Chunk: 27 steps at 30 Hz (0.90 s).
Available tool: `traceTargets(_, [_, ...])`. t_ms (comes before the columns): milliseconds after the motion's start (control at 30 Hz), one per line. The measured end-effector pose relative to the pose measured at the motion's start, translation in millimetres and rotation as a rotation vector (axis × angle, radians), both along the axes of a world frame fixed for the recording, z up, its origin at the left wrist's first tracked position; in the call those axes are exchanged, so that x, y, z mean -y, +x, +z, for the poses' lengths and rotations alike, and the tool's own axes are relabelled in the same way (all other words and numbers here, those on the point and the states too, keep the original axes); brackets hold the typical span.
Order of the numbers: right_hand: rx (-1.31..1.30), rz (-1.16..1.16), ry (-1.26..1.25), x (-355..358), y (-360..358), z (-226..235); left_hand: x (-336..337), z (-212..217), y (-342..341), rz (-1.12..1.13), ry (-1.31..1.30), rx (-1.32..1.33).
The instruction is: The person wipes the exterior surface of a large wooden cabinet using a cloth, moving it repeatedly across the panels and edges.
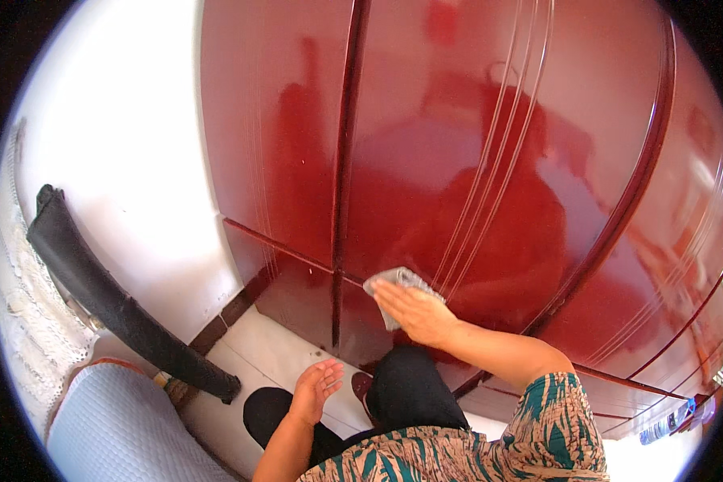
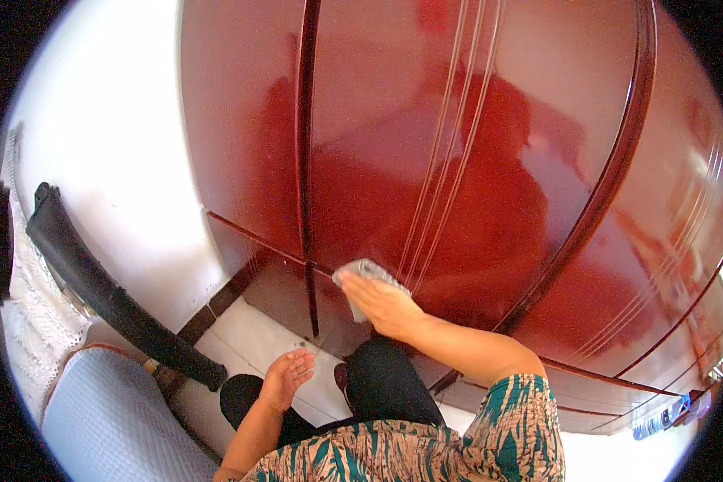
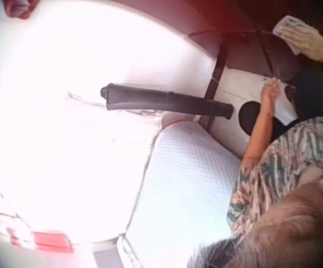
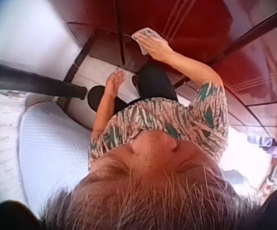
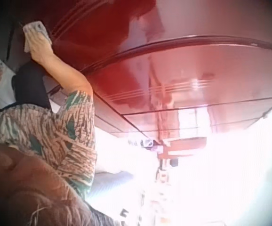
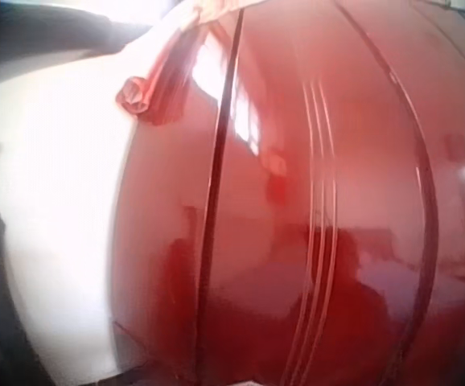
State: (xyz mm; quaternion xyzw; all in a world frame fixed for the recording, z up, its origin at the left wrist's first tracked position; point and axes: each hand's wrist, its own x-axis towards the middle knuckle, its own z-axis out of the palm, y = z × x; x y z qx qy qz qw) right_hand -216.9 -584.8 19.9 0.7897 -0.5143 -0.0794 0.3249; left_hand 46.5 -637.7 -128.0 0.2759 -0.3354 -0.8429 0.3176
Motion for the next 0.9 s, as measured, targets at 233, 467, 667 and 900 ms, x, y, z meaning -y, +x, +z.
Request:
traceTargets(233, [0.055, 0.022, -0.264, 36.3, 27.0, 131.6, -0.4, 6.2, 12.6, 0.030, 0.001, 0.031])
traceTargets(467, [0.005, -0.152, -1.067, 51.8, 18.5, 298.0, 0.1, 12.2, 3.6, 0.014, -0.010, 0.021])
traceTargets(667, [-0.076, -0.214, -0.656, 66.5, 41.6, 238.5, 6.4, 9.4, 7.9, 0.026, -0.007, 0.034])
traceTargets(900, [-0.441, 0.017, -0.210, 58.8, 27.7, 55.5, 7.7, 1.0, 6.3, 0.031, 0.017, 0.041])
